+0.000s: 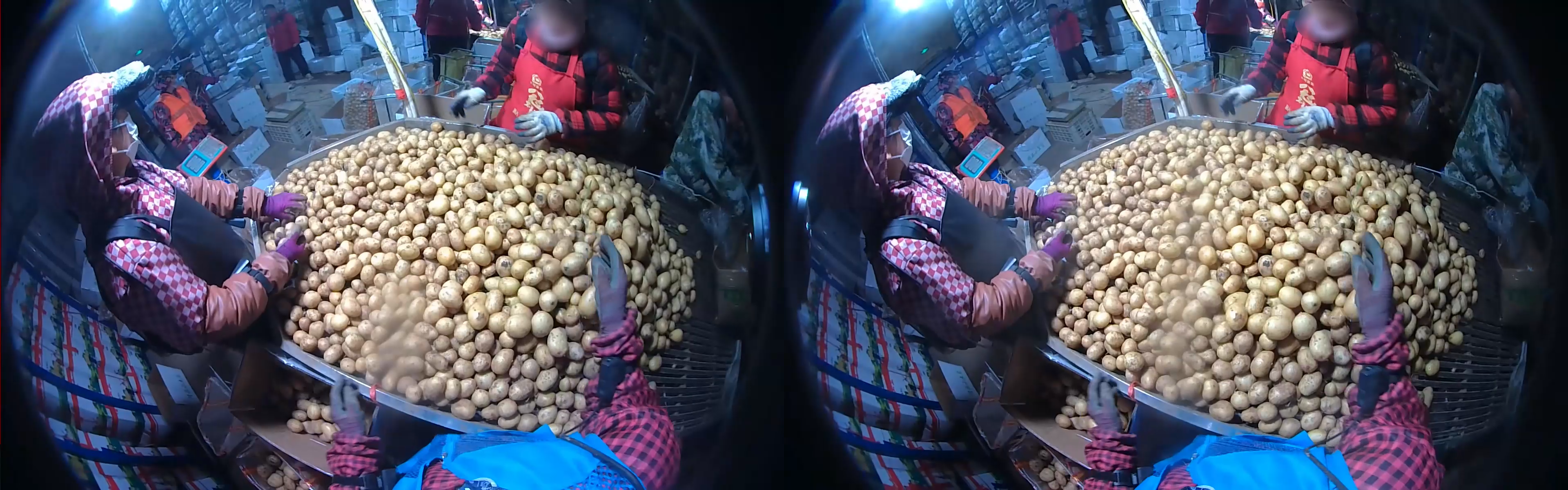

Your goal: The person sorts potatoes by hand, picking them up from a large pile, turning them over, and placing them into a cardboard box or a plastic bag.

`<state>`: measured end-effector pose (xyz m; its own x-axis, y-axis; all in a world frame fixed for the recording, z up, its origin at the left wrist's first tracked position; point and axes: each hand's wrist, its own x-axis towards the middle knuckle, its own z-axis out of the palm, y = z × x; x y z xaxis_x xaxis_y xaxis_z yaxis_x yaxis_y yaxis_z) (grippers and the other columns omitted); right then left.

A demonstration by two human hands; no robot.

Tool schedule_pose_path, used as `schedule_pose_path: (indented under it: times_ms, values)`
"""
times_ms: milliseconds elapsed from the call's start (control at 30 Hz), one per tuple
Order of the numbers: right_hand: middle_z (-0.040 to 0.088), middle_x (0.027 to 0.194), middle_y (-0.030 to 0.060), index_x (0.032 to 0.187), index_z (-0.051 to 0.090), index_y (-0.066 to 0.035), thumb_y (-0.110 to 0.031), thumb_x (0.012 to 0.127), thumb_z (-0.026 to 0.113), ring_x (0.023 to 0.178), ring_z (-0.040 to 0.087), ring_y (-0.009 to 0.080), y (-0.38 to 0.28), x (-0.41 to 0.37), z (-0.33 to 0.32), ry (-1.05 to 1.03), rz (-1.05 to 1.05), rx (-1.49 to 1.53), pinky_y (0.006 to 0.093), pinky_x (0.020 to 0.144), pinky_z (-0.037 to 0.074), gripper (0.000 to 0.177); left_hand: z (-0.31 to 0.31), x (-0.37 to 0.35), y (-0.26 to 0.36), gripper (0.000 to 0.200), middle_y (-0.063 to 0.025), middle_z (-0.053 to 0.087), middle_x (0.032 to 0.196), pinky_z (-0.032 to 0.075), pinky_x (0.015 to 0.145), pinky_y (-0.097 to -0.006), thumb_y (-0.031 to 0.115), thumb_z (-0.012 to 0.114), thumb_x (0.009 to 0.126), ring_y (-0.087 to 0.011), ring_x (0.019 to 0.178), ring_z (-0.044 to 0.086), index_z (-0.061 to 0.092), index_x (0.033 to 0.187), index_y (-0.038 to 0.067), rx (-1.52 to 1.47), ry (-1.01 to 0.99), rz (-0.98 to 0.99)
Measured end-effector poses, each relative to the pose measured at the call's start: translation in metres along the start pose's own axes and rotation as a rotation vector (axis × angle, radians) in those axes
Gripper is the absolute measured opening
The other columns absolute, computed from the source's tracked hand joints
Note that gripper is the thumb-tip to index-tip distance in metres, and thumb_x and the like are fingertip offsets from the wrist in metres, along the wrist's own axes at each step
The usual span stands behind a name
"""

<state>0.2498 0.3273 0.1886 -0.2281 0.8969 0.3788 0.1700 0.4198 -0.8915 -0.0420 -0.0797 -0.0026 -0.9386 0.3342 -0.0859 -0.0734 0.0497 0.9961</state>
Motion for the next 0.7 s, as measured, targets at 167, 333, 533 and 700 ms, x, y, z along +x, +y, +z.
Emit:
schedule_pose_path:
  times_ms: [167, 333, 533, 700]
  values:
    - [0.041, 0.139, 0.021, 0.148, 0.022, -0.006, -0.03, 0.07, 0.079, 0.119, 0.049, 0.0379, 0.015, -0.027, 0.013, -0.33, -0.104, -1.188, 0.0437, 0.101, 0.042, 0.1, 0.036, 0.0, 0.0, 0.032, -0.0105, 0.061, 0.106, 0.048, 0.086, -0.0321, 0.007, 0.056, 0.091, -0.0204, 0.098, 0.058, 0.057, 0.122, -0.001, 0.123, 0.196, 0.123]
    - [0.043, 0.132, 0.0216, 0.149, 0.02, -0.013, -0.033, 0.062, 0.084, 0.114, 0.049, 0.04, 0.019, 0.002, 0.034, -0.463, -0.029, -1.021, 0.0467, 0.094, 0.045, 0.11, 0.064, 0.004, 0.018, 0.034, -0.0171, 0.058, 0.106, 0.045, 0.089, -0.0409, 0.006, 0.058, 0.086, -0.0318, 0.096, 0.057, 0.058, 0.12, 0.001, 0.637, -0.019, 0.624]
    - [0.05, 0.127, 0.0226, 0.147, 0.024, -0.008, -0.036, 0.066, 0.079, 0.114, 0.053, 0.0396, 0.008, 0.07, 0.098, -1.001, 0.033, -1.043, 0.0446, 0.097, 0.044, 0.101, 0.083, 0.003, 0.02, 0.038, -0.0165, 0.055, 0.112, 0.045, 0.092, -0.0424, 0.001, 0.057, 0.082, -0.0329, 0.103, 0.054, 0.059, 0.12, 0.006, 0.725, 0.078, 0.553]
    - [0.056, 0.119, 0.03, 0.141, 0.031, 0.0, -0.038, 0.064, 0.077, 0.11, 0.057, 0.0399, 0.041, 0.109, 0.167, -1.193, 0.058, -0.895, 0.0429, 0.095, 0.045, 0.097, 0.085, 0.001, 0.023, 0.037, -0.017, 0.054, 0.113, 0.044, 0.093, -0.0425, 0.001, 0.056, 0.083, -0.0336, 0.104, 0.054, 0.058, 0.12, 0.005, 0.687, 0.075, 0.529]
